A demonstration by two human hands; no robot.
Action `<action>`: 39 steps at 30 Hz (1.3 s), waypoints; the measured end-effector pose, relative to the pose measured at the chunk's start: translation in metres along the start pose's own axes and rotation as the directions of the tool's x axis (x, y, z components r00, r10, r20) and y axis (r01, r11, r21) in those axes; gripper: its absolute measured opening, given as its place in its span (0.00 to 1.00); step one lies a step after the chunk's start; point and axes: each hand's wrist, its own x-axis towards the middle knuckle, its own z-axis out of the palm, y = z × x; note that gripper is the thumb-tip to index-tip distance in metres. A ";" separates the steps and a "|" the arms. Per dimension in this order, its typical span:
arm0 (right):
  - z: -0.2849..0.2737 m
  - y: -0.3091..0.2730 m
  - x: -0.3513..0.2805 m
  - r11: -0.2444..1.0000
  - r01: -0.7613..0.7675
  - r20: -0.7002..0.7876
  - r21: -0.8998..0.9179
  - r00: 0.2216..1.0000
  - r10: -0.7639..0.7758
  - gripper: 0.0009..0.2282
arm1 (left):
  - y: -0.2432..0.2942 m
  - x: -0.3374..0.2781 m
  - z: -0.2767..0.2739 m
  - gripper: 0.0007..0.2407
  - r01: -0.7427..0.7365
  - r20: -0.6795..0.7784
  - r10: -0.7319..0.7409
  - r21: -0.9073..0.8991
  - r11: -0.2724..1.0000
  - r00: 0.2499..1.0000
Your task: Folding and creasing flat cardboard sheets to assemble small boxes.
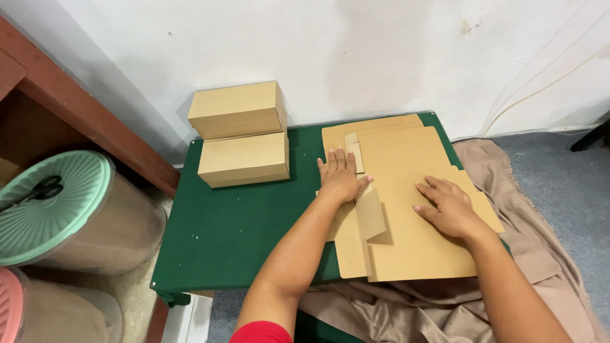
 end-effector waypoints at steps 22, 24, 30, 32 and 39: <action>0.014 -0.060 0.005 0.969 0.011 0.074 -0.246 0.997 0.007 0.22 | -0.018 -0.005 -0.018 0.22 0.046 -0.072 -0.052 -0.088 0.995 0.996; 0.017 -0.064 0.012 0.970 0.017 0.077 -0.244 0.997 0.001 0.22 | -0.022 -0.007 -0.022 0.22 0.086 -0.074 -0.096 -0.132 0.987 0.993; 0.016 -0.073 0.032 0.970 0.050 0.087 -0.236 0.996 -0.030 0.22 | -0.037 0.008 -0.020 0.18 0.092 -0.127 -0.131 -0.277 0.956 0.983; 0.016 -0.073 0.032 0.976 0.048 0.073 -0.211 0.997 -0.033 0.22 | -0.032 0.014 -0.014 0.20 0.056 -0.137 -0.094 -0.259 0.964 0.986; 0.044 -0.022 0.056 0.970 0.171 -0.129 0.174 0.980 -0.149 0.19 | 0.025 -0.032 -0.007 0.25 -0.274 -0.122 0.268 -0.031 0.961 0.956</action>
